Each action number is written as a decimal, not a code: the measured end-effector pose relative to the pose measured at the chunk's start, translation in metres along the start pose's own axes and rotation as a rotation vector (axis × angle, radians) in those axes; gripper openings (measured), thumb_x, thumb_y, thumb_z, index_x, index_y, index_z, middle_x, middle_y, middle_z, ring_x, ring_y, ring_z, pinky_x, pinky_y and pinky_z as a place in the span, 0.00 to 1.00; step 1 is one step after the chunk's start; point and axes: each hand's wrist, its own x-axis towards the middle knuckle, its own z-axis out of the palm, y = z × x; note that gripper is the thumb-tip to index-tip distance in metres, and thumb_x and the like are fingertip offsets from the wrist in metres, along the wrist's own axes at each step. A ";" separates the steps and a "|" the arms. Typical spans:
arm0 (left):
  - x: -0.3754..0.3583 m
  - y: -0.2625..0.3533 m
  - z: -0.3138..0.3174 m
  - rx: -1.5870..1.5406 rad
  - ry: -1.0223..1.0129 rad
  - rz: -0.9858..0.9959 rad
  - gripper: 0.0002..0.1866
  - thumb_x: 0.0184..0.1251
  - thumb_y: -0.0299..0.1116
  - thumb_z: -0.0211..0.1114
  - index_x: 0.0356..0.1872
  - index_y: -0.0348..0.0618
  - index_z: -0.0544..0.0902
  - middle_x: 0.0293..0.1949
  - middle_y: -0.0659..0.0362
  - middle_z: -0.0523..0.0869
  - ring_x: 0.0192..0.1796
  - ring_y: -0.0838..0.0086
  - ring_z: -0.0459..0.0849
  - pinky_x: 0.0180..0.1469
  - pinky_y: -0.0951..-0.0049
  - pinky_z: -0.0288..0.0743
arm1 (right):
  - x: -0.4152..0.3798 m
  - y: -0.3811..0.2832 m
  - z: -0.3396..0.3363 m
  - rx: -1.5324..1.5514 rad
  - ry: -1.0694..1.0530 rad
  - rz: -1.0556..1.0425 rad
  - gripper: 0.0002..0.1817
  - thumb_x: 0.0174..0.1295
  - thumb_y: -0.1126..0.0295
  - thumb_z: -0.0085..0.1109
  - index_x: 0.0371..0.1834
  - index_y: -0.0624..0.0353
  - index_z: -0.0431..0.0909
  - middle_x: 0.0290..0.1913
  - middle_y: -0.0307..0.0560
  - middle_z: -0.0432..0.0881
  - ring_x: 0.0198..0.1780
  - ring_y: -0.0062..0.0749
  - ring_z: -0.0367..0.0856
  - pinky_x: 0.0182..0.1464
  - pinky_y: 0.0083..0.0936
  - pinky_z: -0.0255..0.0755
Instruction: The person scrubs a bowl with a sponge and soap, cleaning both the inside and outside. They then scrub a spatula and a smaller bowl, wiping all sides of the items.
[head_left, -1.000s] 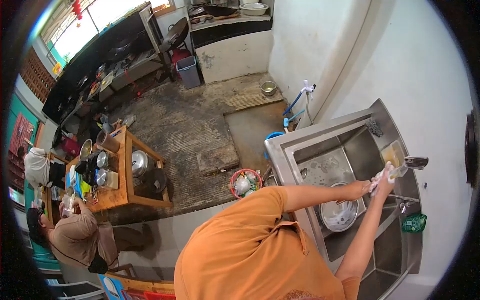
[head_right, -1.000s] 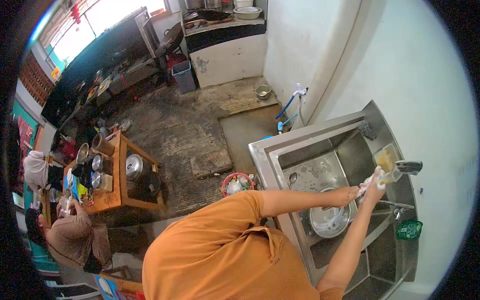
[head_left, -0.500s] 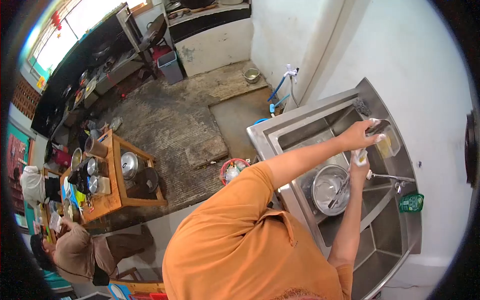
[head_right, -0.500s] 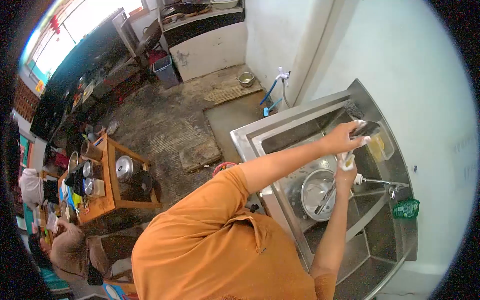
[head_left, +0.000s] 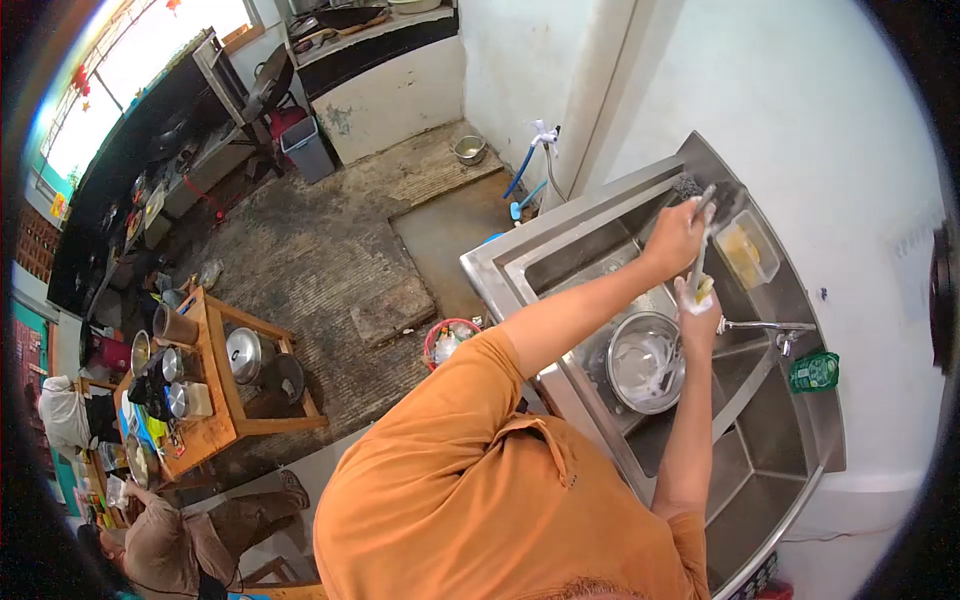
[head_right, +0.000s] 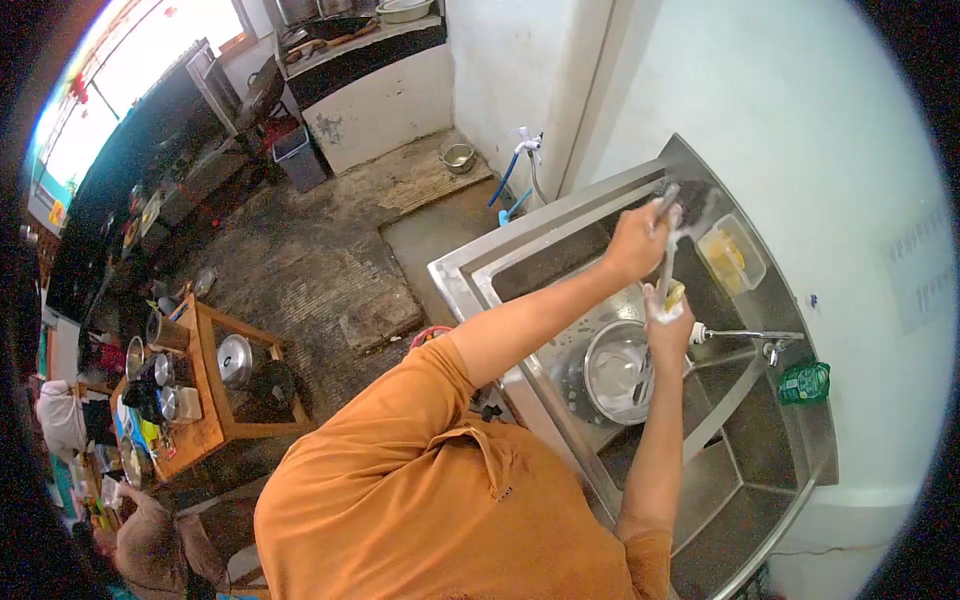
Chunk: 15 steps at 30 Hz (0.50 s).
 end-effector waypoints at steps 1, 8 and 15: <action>0.000 0.005 -0.005 -0.004 -0.004 0.001 0.11 0.72 0.34 0.58 0.40 0.34 0.79 0.25 0.39 0.78 0.27 0.44 0.75 0.31 0.59 0.71 | -0.002 0.009 -0.001 -0.003 0.005 0.000 0.14 0.63 0.65 0.69 0.45 0.62 0.80 0.26 0.36 0.80 0.22 0.24 0.76 0.23 0.25 0.69; -0.046 -0.006 0.019 0.062 -0.035 0.253 0.10 0.68 0.28 0.59 0.45 0.33 0.81 0.32 0.35 0.81 0.34 0.43 0.82 0.34 0.59 0.74 | 0.033 0.076 0.005 0.670 0.105 -0.071 0.22 0.64 0.59 0.62 0.55 0.63 0.75 0.41 0.64 0.84 0.40 0.55 0.85 0.41 0.44 0.77; -0.026 0.007 -0.004 0.051 0.051 0.233 0.08 0.68 0.26 0.58 0.43 0.34 0.82 0.25 0.40 0.79 0.22 0.52 0.80 0.26 0.61 0.70 | -0.029 0.045 0.005 -0.566 0.277 -0.270 0.17 0.64 0.60 0.63 0.49 0.62 0.78 0.38 0.63 0.84 0.41 0.61 0.83 0.42 0.47 0.76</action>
